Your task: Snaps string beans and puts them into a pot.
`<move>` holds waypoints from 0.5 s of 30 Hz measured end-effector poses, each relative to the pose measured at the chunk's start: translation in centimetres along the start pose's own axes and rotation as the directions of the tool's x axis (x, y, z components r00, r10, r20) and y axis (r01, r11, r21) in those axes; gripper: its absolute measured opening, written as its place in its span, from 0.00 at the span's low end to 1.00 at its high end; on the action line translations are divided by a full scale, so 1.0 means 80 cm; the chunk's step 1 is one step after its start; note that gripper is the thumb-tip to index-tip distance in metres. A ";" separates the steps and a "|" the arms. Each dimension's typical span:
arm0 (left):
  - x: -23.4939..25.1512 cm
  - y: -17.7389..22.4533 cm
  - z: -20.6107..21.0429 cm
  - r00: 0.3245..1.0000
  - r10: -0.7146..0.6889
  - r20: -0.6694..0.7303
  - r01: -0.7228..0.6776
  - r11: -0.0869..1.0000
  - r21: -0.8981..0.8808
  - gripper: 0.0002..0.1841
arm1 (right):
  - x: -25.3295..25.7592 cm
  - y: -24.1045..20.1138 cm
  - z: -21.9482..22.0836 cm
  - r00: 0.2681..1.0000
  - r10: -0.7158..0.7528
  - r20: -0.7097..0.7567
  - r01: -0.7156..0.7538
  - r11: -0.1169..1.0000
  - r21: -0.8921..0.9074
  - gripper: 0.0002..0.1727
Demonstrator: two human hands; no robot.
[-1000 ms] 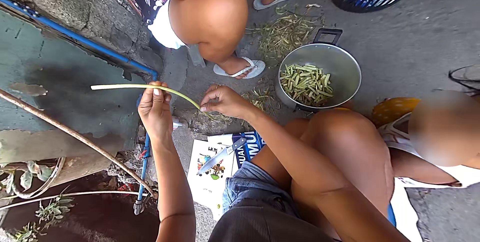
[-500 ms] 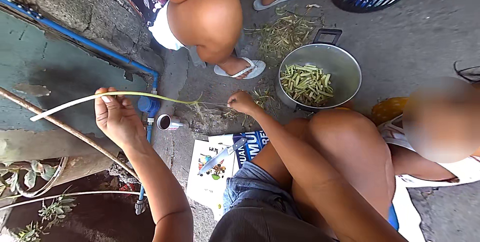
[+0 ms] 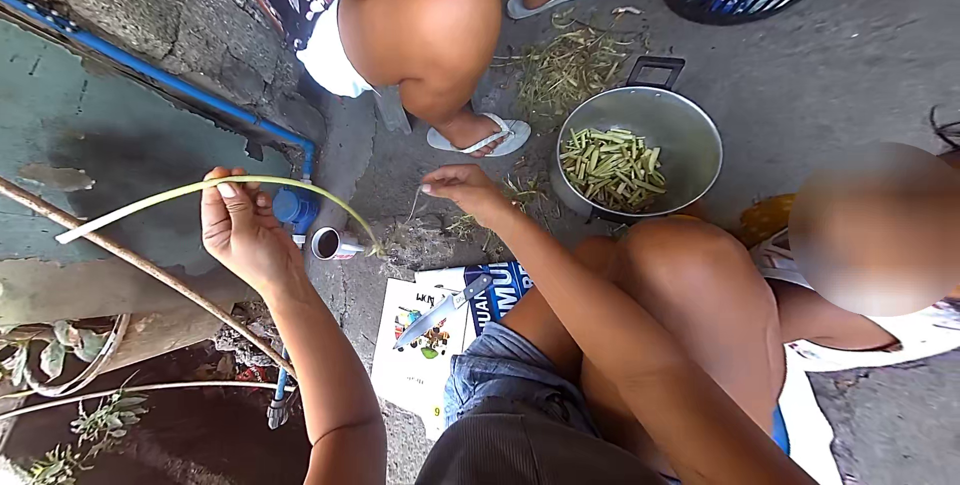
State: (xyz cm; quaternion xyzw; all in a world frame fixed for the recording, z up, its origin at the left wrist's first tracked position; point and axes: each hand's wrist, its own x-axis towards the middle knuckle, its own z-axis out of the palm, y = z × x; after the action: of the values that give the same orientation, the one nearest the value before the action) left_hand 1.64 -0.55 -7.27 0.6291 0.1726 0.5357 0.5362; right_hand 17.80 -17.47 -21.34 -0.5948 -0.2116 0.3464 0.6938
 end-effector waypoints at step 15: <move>-0.023 0.007 0.033 0.963 0.201 0.181 -0.231 0.960 0.160 0.11 | -0.042 -0.047 0.043 0.888 -0.434 0.150 0.457 0.807 -0.375 0.05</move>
State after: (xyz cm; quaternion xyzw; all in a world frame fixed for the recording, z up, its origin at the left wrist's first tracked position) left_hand 3.05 -3.52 -7.25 0.7317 0.1058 0.5201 0.4276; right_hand 13.99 -17.84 -16.60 -0.6472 -0.4311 0.1402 0.6129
